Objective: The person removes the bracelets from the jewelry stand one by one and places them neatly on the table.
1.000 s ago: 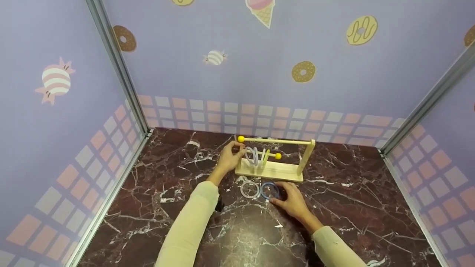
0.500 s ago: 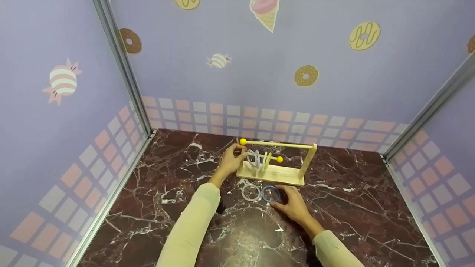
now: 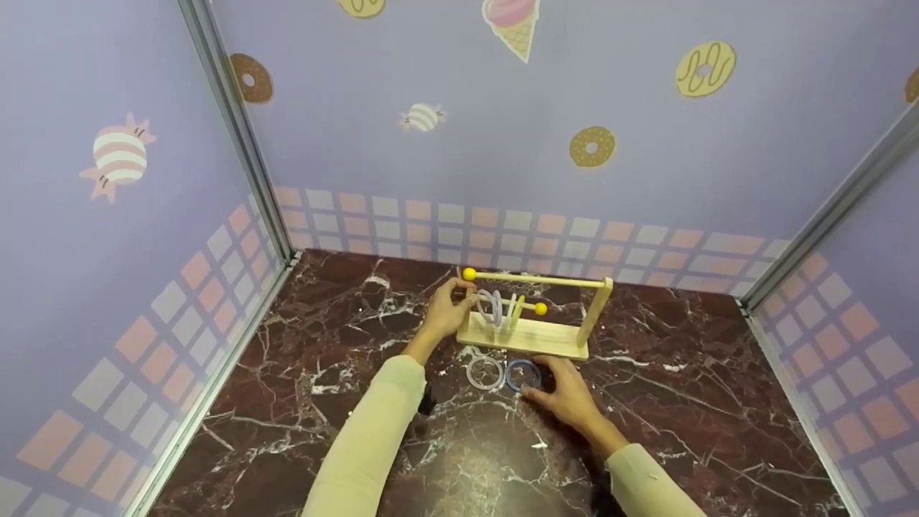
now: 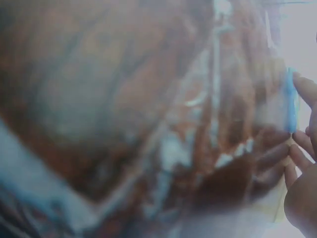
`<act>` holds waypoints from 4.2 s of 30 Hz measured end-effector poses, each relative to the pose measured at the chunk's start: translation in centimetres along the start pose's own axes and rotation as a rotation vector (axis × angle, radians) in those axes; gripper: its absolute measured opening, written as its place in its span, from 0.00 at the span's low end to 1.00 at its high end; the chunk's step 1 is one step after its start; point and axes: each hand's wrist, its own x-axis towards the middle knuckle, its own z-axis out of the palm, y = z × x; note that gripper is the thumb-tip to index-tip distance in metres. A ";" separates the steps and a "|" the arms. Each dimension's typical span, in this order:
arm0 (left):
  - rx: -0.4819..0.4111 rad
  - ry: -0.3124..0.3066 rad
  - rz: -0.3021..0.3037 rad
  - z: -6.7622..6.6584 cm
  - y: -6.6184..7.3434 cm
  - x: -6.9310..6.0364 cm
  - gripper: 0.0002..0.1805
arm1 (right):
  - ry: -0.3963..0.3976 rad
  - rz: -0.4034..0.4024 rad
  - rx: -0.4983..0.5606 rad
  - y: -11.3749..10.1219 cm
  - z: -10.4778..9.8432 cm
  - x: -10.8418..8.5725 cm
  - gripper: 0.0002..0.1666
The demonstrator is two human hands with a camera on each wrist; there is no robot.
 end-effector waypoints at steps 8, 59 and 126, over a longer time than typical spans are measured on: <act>0.016 -0.003 0.006 -0.1 -0.2 -0.1 0.11 | 0.044 -0.006 0.075 -1.1 -1.5 0.9 0.34; -0.019 -0.008 -0.004 0.2 0.2 0.3 0.12 | 0.079 -0.033 -0.143 -4.3 -4.2 9.6 0.45; -0.032 -0.016 0.014 0.1 0.3 0.2 0.11 | -0.025 -0.100 -0.159 -4.7 -3.4 11.6 0.44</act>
